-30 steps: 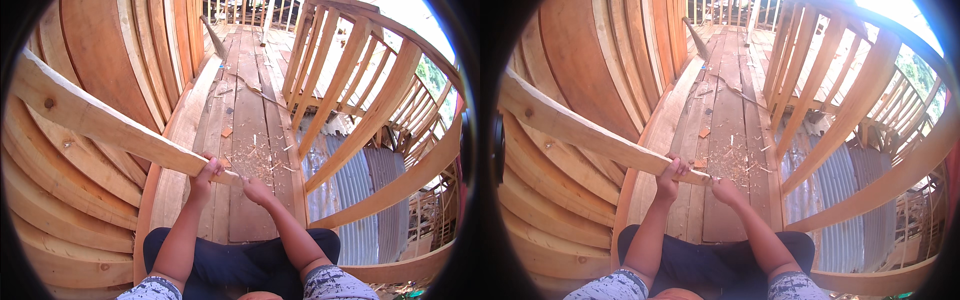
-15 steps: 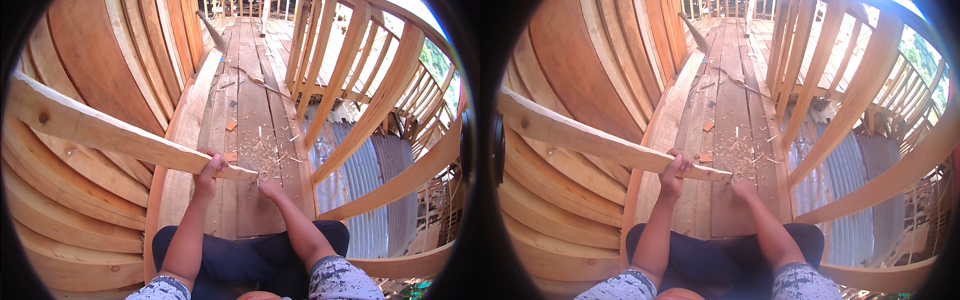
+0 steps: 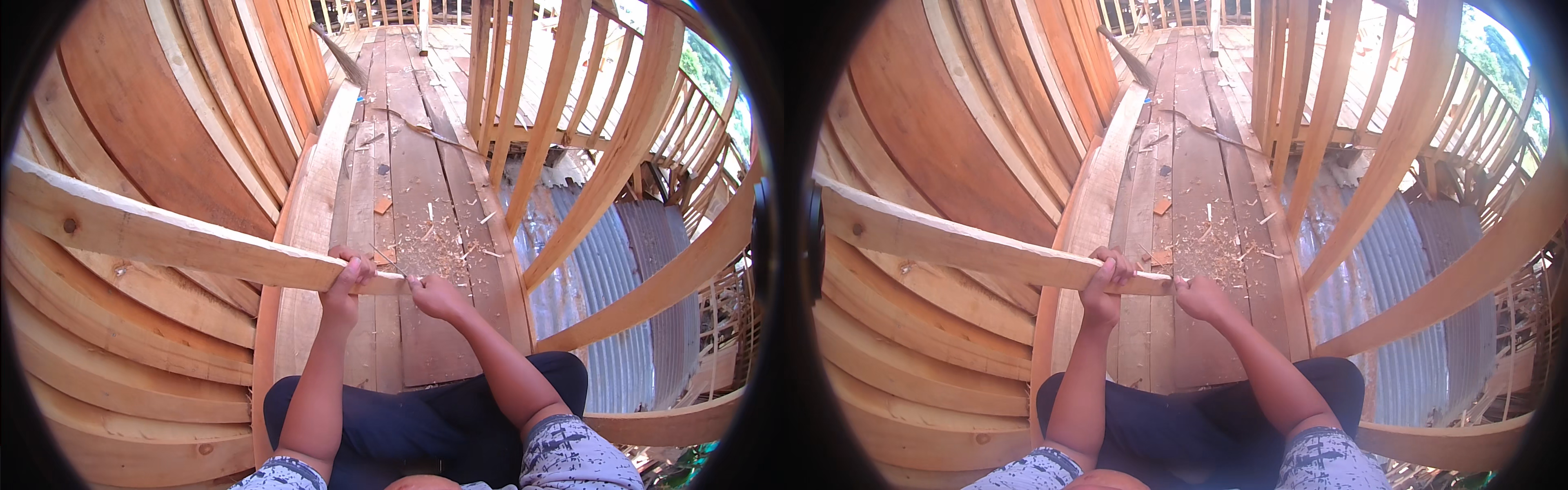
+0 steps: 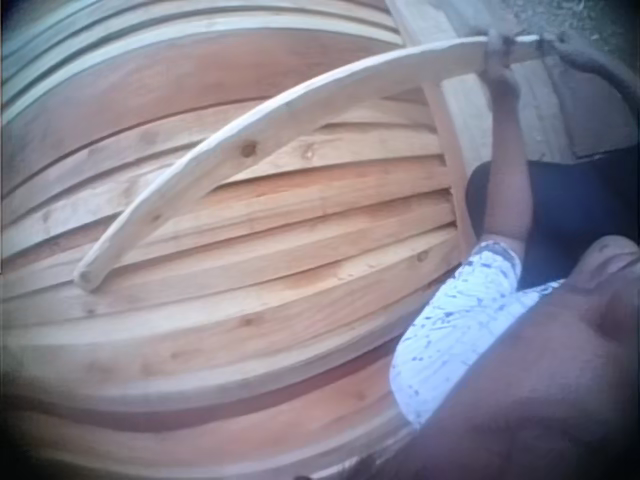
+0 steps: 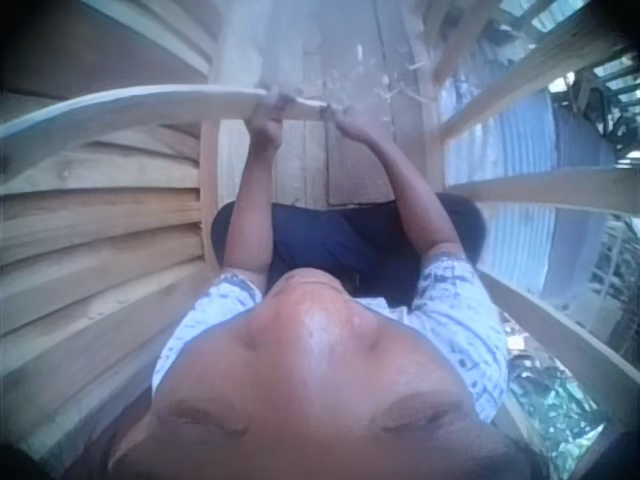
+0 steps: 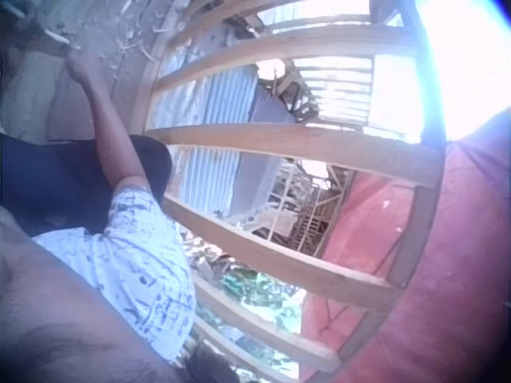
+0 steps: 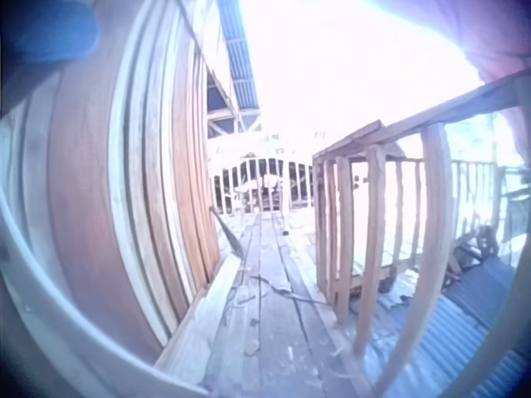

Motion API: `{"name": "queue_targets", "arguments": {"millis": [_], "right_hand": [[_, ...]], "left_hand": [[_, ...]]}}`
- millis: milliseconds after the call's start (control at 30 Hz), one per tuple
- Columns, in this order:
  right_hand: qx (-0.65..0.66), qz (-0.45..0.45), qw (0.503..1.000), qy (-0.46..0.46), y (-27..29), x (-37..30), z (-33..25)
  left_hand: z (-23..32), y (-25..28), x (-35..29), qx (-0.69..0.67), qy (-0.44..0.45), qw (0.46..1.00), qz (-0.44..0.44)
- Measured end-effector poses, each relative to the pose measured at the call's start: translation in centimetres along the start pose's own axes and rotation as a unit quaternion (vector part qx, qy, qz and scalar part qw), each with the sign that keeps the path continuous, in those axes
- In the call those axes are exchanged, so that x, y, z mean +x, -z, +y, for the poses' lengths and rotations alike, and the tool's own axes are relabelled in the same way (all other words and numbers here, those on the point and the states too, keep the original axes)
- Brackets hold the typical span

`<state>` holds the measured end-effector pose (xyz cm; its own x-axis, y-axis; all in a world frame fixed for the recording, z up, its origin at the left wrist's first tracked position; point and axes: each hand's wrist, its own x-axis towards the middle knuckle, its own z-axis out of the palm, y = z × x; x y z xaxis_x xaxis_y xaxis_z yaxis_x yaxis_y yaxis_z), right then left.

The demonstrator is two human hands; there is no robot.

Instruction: The person is sitting cross-legged on a wooden floor and carving a long, curved piece of wood using a small knife. They hold the wood with their left hand and use the knife in their right hand to shave off thin layers, creating wood shavings that fall onto the floor.

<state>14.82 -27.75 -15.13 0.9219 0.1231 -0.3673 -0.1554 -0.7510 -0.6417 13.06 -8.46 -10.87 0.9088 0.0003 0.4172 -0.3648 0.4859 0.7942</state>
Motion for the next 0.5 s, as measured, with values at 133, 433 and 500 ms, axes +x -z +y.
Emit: {"name": "queue_targets", "arguments": {"millis": [133, 433, 500], "right_hand": [[0.044, 0.055, 0.997, -0.045, -2.1, 2.5, 5.5], [0.032, 0.033, 0.998, -0.050, -0.9, 1.7, 4.1], [-0.020, 0.079, 0.994, -0.067, -1.8, 2.9, 8.2]], "left_hand": [[-0.9, -0.6, 0.4, -0.027, 0.001, 1.000, -0.015], [-0.1, -0.8, 0.7, -0.005, 0.004, 0.997, -0.070], [-0.5, -1.2, 0.8, -0.024, 0.005, 0.997, -0.077]]}}
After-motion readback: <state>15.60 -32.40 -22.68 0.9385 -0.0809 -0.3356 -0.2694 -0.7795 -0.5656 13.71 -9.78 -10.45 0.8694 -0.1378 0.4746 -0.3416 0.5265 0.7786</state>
